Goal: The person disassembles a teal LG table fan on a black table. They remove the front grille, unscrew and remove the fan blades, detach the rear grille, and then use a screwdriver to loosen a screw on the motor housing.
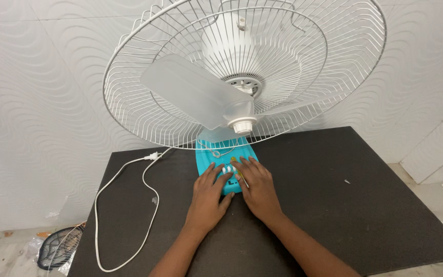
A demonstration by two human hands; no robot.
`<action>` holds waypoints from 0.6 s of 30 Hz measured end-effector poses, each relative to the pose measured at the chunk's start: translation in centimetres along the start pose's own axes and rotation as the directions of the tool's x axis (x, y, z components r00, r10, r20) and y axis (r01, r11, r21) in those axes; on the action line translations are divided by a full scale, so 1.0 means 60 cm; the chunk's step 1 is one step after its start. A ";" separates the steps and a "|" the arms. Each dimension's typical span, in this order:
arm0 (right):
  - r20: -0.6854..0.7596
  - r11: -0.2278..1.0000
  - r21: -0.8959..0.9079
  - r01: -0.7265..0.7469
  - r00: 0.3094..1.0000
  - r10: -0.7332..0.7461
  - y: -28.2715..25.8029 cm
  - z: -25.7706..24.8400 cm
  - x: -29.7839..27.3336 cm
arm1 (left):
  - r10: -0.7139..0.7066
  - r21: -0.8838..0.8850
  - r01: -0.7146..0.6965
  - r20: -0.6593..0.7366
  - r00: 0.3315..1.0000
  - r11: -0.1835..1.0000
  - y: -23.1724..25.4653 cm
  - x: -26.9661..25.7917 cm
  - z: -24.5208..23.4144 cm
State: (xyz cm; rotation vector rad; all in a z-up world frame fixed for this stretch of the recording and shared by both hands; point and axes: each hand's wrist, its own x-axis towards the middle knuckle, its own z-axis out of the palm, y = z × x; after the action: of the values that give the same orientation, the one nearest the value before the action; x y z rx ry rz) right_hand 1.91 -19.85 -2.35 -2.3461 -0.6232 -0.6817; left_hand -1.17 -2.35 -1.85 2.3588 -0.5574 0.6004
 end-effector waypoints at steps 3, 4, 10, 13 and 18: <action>-0.011 1.000 0.005 0.003 1.000 -0.003 0.000 0.000 0.000 | 0.001 -0.030 -0.002 -0.011 1.000 1.000 -0.004 0.001 0.000; -0.013 1.000 0.006 0.001 1.000 -0.001 0.000 0.000 -0.001 | 0.004 -0.034 -0.004 -0.018 1.000 0.999 -0.004 0.001 0.000; -0.009 1.000 0.007 -0.003 1.000 0.003 0.001 0.002 0.000 | -0.001 -0.040 0.000 -0.032 0.999 0.999 -0.003 0.001 -0.002; 0.003 1.000 -0.007 -0.008 1.000 0.008 0.002 0.002 -0.001 | 0.003 -0.036 -0.004 -0.033 0.999 0.999 -0.002 -0.001 -0.001; -0.016 1.000 0.006 0.005 1.000 -0.004 0.007 0.006 -0.005 | 0.013 -0.051 -0.015 -0.045 0.999 0.999 -0.009 -0.001 0.002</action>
State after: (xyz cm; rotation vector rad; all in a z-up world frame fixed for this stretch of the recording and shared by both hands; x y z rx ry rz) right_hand 2.04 -19.99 -2.96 -2.3321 -0.6227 -0.6991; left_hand -0.92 -2.00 -2.22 2.2893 -0.5630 0.6364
